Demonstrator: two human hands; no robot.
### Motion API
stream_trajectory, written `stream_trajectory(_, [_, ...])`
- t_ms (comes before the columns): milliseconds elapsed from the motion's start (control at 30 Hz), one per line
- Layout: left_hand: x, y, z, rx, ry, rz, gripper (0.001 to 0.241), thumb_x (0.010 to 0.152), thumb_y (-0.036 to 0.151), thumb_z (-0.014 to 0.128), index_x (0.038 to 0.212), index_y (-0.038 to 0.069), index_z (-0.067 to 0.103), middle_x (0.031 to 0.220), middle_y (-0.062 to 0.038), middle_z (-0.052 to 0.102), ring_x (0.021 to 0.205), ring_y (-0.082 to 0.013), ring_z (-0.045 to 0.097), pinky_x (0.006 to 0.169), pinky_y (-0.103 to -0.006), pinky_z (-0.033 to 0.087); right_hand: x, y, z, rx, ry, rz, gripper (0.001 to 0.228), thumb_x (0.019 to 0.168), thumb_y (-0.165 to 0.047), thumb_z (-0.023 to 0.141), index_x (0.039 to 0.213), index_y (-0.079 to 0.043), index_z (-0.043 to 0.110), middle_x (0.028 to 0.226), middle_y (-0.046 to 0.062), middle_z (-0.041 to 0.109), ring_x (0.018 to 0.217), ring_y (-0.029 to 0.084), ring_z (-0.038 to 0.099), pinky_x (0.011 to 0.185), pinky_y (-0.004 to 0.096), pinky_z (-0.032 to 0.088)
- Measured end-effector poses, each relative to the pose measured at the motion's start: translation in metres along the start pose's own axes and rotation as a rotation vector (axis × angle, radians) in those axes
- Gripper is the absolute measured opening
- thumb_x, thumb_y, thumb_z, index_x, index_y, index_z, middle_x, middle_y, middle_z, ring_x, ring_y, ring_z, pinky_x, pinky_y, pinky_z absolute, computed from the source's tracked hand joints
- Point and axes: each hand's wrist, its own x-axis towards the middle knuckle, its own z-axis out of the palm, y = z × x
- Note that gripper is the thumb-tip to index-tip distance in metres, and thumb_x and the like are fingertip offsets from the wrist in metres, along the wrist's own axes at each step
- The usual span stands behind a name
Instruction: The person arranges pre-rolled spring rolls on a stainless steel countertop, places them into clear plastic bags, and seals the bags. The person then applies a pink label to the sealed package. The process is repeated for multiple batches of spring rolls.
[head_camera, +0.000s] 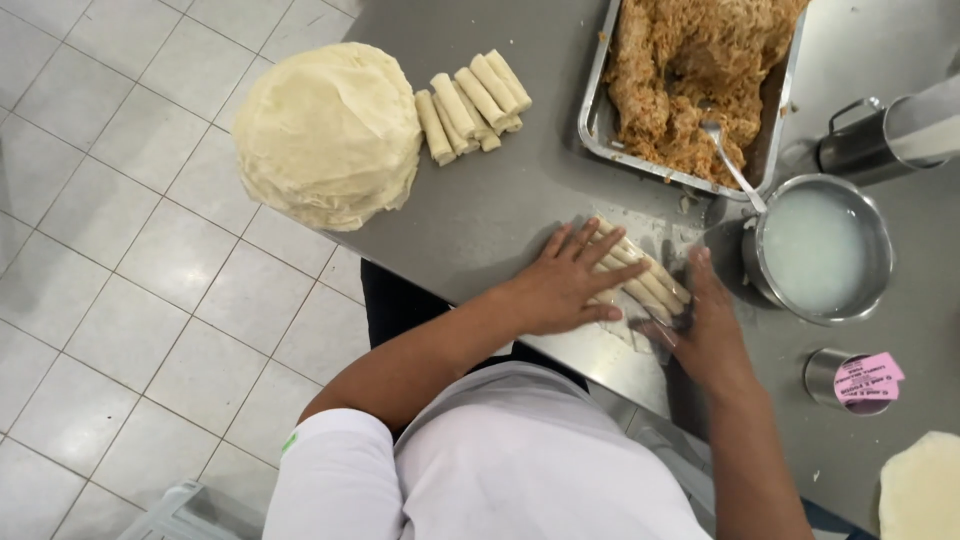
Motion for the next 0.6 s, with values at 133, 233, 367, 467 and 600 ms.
stream_trajectory(133, [0.006,-0.075,-0.078,-0.085,-0.006,-0.143,0.051,0.094,0.000,0.045,0.142,0.017,0.038,0.160,-0.006,0.018,0.148,-0.0369,0.010,0.123,-0.0564,0.013,-0.030,0.022,-0.048,-0.046,-0.071,0.013,0.079,0.083,-0.009,0.075,0.154,-0.012,0.040,0.167,0.014,0.030,0.128,0.034,0.046,0.098,0.045,0.042])
stream_trajectory(233, [-0.009,-0.173,-0.072,0.149,0.327,-0.082,0.051,0.079,-0.016,0.060,0.118,0.014,0.074,0.134,-0.008,0.061,0.127,-0.0320,0.052,0.112,-0.0457,0.038,-0.039,0.011,-0.066,-0.010,0.163,-0.136,0.051,0.096,0.004,0.066,0.145,-0.004,0.055,0.156,0.022,0.048,0.107,0.035,0.068,0.079,0.041,0.059])
stream_trajectory(367, [-0.023,-0.234,-0.063,0.343,0.224,-0.011,0.038,0.069,-0.011,0.076,0.096,0.015,0.071,0.100,-0.001,0.058,0.091,-0.0243,0.050,0.079,-0.0358,0.046,-0.029,-0.023,-0.066,0.149,0.356,-0.367,0.035,0.104,0.014,0.062,0.138,0.006,0.056,0.145,0.030,0.048,0.110,0.038,0.068,0.083,0.036,0.061])
stream_trajectory(467, [-0.018,-0.228,-0.088,0.155,0.140,-0.142,0.035,0.084,-0.010,0.066,0.115,0.007,0.066,0.131,-0.010,0.058,0.124,-0.0343,0.044,0.092,-0.0451,0.044,0.000,-0.052,-0.062,0.222,0.374,-0.486,0.033,0.104,0.012,0.062,0.137,0.007,0.057,0.143,0.031,0.050,0.108,0.038,0.070,0.089,0.039,0.062])
stream_trajectory(600, [-0.030,-0.172,-0.142,-0.500,0.456,-0.315,0.016,0.107,0.018,0.054,0.122,0.016,0.053,0.120,-0.005,0.064,0.115,-0.0235,0.060,0.097,-0.0370,0.046,0.054,-0.112,-0.044,0.336,0.428,-0.554,0.025,0.106,0.009,0.061,0.131,0.010,0.058,0.130,0.035,0.054,0.100,0.042,0.070,0.092,0.044,0.066])
